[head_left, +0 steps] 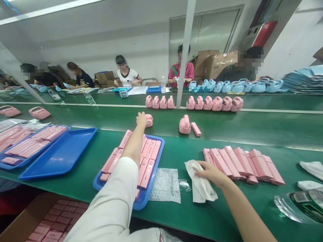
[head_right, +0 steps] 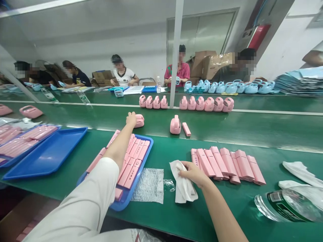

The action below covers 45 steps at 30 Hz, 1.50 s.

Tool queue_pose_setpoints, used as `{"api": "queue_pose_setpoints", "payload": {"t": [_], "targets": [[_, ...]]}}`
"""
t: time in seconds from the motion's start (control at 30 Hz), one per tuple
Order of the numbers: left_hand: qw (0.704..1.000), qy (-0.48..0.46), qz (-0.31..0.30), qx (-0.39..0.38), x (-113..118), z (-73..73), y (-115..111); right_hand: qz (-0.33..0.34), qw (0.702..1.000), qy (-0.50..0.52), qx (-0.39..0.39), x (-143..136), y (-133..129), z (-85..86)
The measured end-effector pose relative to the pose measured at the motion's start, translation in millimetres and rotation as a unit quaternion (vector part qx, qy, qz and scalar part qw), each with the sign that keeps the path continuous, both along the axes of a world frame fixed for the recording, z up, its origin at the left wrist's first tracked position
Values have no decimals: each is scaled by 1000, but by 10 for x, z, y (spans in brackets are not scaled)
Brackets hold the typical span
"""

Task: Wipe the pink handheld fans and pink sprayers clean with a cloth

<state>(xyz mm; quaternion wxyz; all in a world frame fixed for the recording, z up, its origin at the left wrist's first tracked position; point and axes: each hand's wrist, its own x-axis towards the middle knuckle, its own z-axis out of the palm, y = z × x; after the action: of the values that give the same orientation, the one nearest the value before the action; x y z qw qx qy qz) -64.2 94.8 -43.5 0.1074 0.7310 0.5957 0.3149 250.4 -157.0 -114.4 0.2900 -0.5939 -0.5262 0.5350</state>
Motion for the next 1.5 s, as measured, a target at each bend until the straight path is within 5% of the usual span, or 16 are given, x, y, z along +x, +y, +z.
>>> {"api": "queue_pose_setpoints", "payload": {"t": [0.2,0.43,0.6,0.7,0.8,0.9,1.07,1.2,1.3,1.5], "targets": [[1000,27,3,-7,159,136,-272,-122,983,129,-57,130,-246,-129],[970,84,-227,-14,493,408,-1034,-256,936,235,-49,56,-354,-90],[881,91,-464,-8,656,187,-1891,-341,880,330,29,-111,-521,-128],[843,81,-530,-44,619,0,-2258,-374,854,353,82,-293,-693,-192],[842,59,-529,-86,528,-93,-2472,-377,854,332,132,-499,-860,-263],[851,-8,-506,-142,465,-126,-2613,-347,885,249,183,-702,-948,-324],[896,-126,-400,-144,558,-386,-2860,-172,932,92,307,-1049,-946,-387],[904,-201,-354,-129,634,-657,-2962,-76,893,31,443,-1263,-1129,-466],[894,-236,-349,-151,623,-720,-2965,-23,857,-28,514,-1308,-1290,-503],[893,-252,-336,-162,616,-661,-2967,-93,929,24,356,-1247,-1083,-351]]}}
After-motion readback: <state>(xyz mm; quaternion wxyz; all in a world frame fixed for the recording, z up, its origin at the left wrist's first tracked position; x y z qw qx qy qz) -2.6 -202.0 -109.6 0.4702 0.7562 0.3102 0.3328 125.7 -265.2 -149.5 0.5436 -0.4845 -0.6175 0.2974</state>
